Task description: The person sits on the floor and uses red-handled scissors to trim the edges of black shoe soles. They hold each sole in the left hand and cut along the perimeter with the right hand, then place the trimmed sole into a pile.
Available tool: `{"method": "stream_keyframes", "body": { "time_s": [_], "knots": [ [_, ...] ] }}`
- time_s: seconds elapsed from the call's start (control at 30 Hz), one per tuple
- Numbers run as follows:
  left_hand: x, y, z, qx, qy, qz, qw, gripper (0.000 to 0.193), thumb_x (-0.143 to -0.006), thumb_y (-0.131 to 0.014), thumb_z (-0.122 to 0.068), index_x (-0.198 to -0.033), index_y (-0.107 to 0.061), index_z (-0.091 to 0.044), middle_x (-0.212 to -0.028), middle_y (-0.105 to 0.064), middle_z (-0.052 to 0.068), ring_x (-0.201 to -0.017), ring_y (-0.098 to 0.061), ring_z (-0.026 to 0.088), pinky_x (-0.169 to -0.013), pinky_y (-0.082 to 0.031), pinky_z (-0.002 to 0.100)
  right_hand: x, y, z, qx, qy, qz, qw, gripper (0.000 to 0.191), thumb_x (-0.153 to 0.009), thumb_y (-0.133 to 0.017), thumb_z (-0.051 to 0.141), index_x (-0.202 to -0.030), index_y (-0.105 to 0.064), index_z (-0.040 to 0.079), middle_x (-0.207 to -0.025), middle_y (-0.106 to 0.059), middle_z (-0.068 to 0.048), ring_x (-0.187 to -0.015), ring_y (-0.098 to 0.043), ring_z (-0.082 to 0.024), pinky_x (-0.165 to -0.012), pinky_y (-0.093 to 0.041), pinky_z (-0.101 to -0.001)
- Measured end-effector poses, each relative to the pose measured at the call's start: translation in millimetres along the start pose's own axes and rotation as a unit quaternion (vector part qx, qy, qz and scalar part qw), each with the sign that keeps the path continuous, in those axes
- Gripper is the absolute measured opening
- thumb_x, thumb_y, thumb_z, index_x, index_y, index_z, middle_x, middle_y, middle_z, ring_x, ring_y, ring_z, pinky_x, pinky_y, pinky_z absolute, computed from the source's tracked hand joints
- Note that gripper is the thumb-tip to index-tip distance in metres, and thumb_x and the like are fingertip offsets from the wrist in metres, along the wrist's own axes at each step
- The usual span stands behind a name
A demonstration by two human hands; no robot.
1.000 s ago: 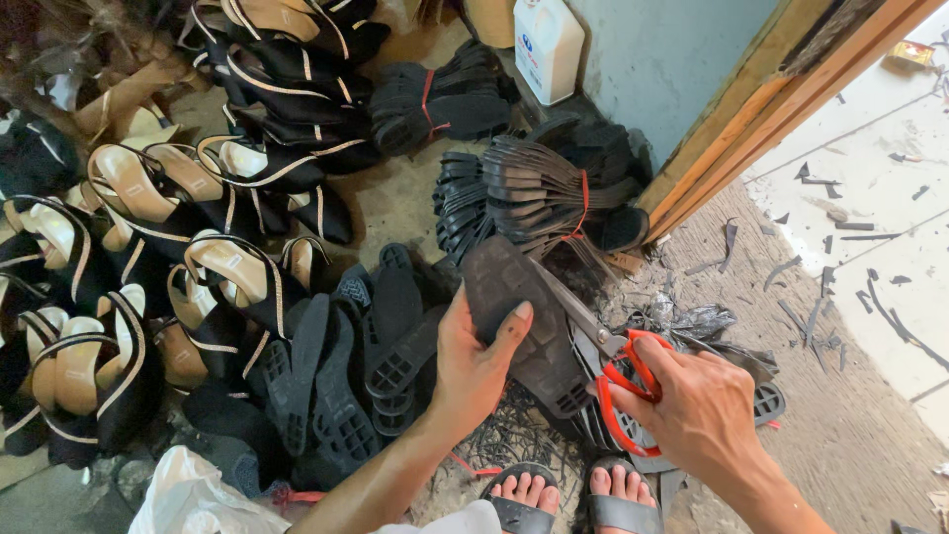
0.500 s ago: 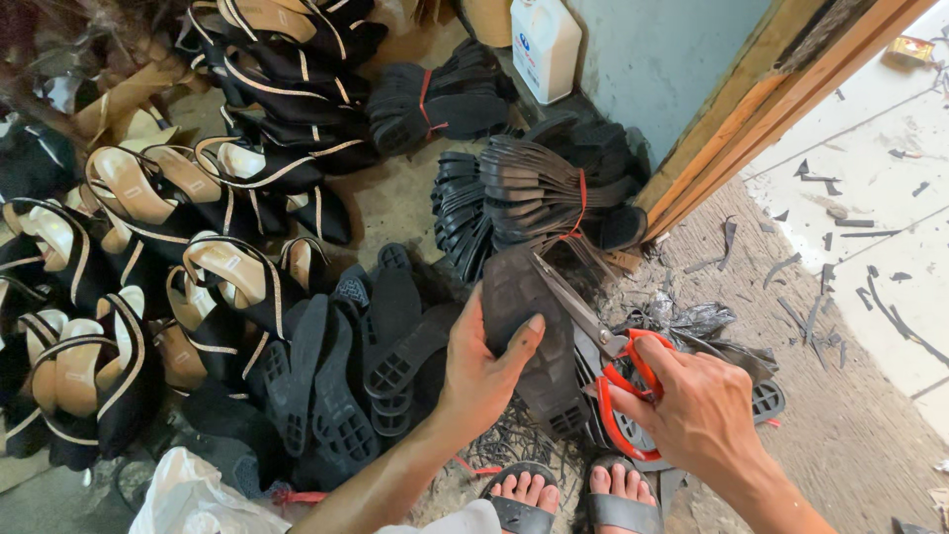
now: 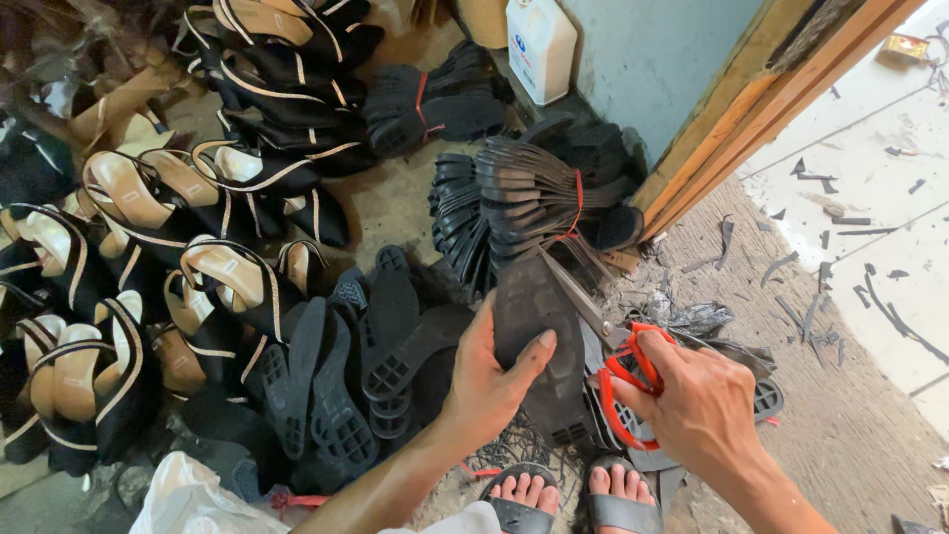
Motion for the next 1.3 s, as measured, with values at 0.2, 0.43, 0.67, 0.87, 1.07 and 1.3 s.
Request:
{"method": "stream_keyframes", "body": {
  "time_s": [0.2,0.43,0.67,0.87,1.07,1.3],
  "knots": [
    [-1,4,-4,-0.043,-0.011,0.012,0.999,0.042,-0.096,-0.07,-0.007,-0.134,-0.054,0.0,-0.116,-0.068,0.005,-0.102,-0.062,0.008,-0.091,-0.053,0.026,2,6,-2,-0.047,0.094,-0.124,0.987,0.06,-0.067,-0.078,0.049,-0.109,-0.066,0.009,-0.078,-0.073,-0.006,-0.065,-0.068,-0.03,-0.061,-0.05,-0.0399],
    [-4,7,-14,-0.054,-0.017,0.038,0.998,0.046,-0.096,-0.07,-0.007,-0.138,-0.051,0.002,-0.12,-0.067,0.005,-0.108,-0.061,0.009,-0.096,-0.051,0.026,1,0,-11,-0.007,0.029,-0.035,0.999,0.057,-0.072,-0.084,0.056,-0.108,-0.069,0.014,-0.073,-0.073,-0.005,-0.068,-0.069,-0.03,-0.065,-0.051,-0.0404],
    [-9,16,-29,-0.08,0.009,0.075,0.994,0.053,-0.094,-0.07,-0.006,-0.143,-0.05,0.001,-0.123,-0.067,0.005,-0.109,-0.06,0.009,-0.096,-0.052,0.026,1,6,-17,-0.036,0.099,-0.104,0.989,0.054,-0.066,-0.081,0.05,-0.099,-0.066,0.011,-0.076,-0.073,-0.005,-0.068,-0.069,-0.029,-0.067,-0.051,-0.0414],
    [-16,34,-43,-0.101,0.036,0.145,0.984,0.059,-0.091,-0.07,-0.005,-0.147,-0.051,-0.003,-0.126,-0.067,0.006,-0.113,-0.06,0.01,-0.101,-0.049,0.028,0,7,-31,0.02,0.004,0.028,0.999,0.065,-0.065,-0.086,0.057,-0.115,-0.068,0.02,-0.068,-0.072,-0.004,-0.073,-0.071,-0.026,-0.075,-0.053,-0.0385],
    [-17,38,-47,-0.13,0.01,0.225,0.966,0.063,-0.09,-0.072,-0.004,-0.148,-0.049,-0.001,-0.135,-0.065,0.008,-0.124,-0.056,0.012,-0.11,-0.044,0.029,0,21,-22,0.0,0.125,-0.075,0.989,0.062,-0.065,-0.078,0.055,-0.107,-0.068,0.011,-0.094,-0.075,-0.005,-0.079,-0.07,-0.025,-0.07,-0.051,-0.0379],
    [-19,47,-41,-0.151,0.076,0.265,0.949,0.066,-0.085,-0.071,-0.003,-0.147,-0.048,0.0,-0.13,-0.066,0.011,-0.117,-0.058,0.013,-0.103,-0.049,0.03,-2,26,-18,0.03,0.138,-0.041,0.989,0.067,-0.06,-0.084,0.064,-0.106,-0.072,0.016,-0.088,-0.076,-0.002,-0.072,-0.069,-0.023,-0.065,-0.049,-0.0368]
  ]
}}
Point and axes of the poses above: each hand's wrist, its own x-axis away from the middle knuckle, its own y-axis out of the back of the hand, z = x × y, the point moved 2 cm from there along -x, towards the middle knuckle
